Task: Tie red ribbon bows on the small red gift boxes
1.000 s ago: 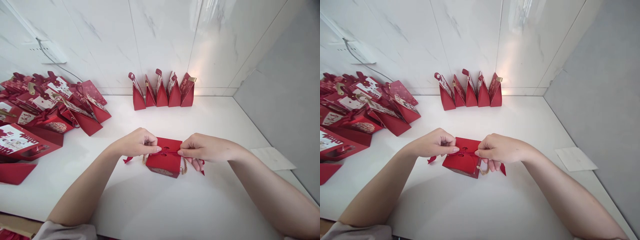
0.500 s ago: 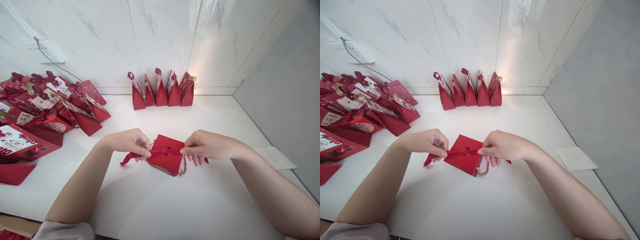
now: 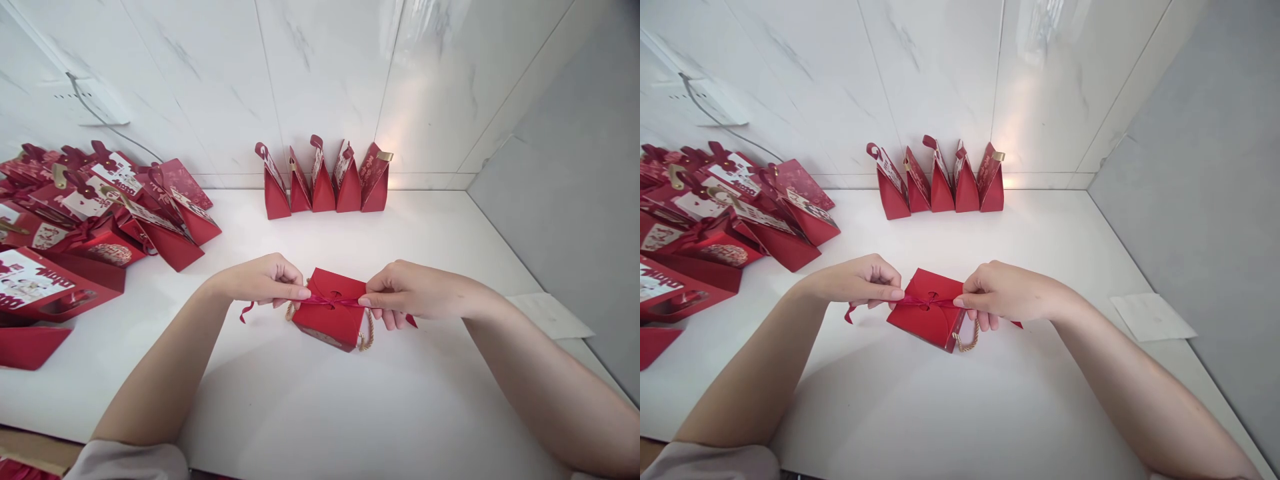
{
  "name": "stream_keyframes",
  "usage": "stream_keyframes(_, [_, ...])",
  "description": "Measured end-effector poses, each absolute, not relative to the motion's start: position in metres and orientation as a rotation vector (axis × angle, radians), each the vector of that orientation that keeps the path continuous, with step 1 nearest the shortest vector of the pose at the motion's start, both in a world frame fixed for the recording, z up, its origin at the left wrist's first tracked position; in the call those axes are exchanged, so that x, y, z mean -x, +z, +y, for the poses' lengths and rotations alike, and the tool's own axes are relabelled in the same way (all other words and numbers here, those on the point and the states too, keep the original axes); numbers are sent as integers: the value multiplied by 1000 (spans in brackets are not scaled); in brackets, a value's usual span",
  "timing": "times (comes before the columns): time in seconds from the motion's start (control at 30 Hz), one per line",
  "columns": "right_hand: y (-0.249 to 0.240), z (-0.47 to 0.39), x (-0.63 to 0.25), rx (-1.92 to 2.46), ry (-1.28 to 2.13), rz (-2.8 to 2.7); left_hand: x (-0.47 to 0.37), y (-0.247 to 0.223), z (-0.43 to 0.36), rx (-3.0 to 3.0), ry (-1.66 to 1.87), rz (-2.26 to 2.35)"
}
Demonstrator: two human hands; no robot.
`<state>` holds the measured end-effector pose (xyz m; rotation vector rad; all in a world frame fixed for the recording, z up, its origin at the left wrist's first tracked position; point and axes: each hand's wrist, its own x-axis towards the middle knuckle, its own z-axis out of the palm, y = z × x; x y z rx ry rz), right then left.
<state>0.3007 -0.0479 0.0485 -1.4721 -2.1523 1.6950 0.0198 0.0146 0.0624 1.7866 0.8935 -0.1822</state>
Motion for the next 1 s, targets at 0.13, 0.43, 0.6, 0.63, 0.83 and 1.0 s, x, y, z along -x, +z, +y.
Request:
stream_keyframes(0.13, [49, -47, -300, 1458, 1690, -2154, -16, 58, 17, -1706, -161, 800])
stream_keyframes(0.43, [52, -44, -303, 1357, 1744, -2119, -13, 43, 29, -1620, -199, 642])
stream_keyframes(0.6, [47, -39, -310, 1461, 1760, -2116, -5, 38, 37, -1538, -200, 658])
stream_keyframes(0.63, [46, -38, -311, 1471, 1780, -2102, -1, 38, 39, -1519, -216, 658])
stream_keyframes(0.83, [43, -36, -310, 1439, 1839, -2049, 5, 37, 44, -1609, -93, 469])
stream_keyframes(1.0, [45, -36, -306, 1436, 1816, -2055, -21, 27, 35, -1765, 384, 335])
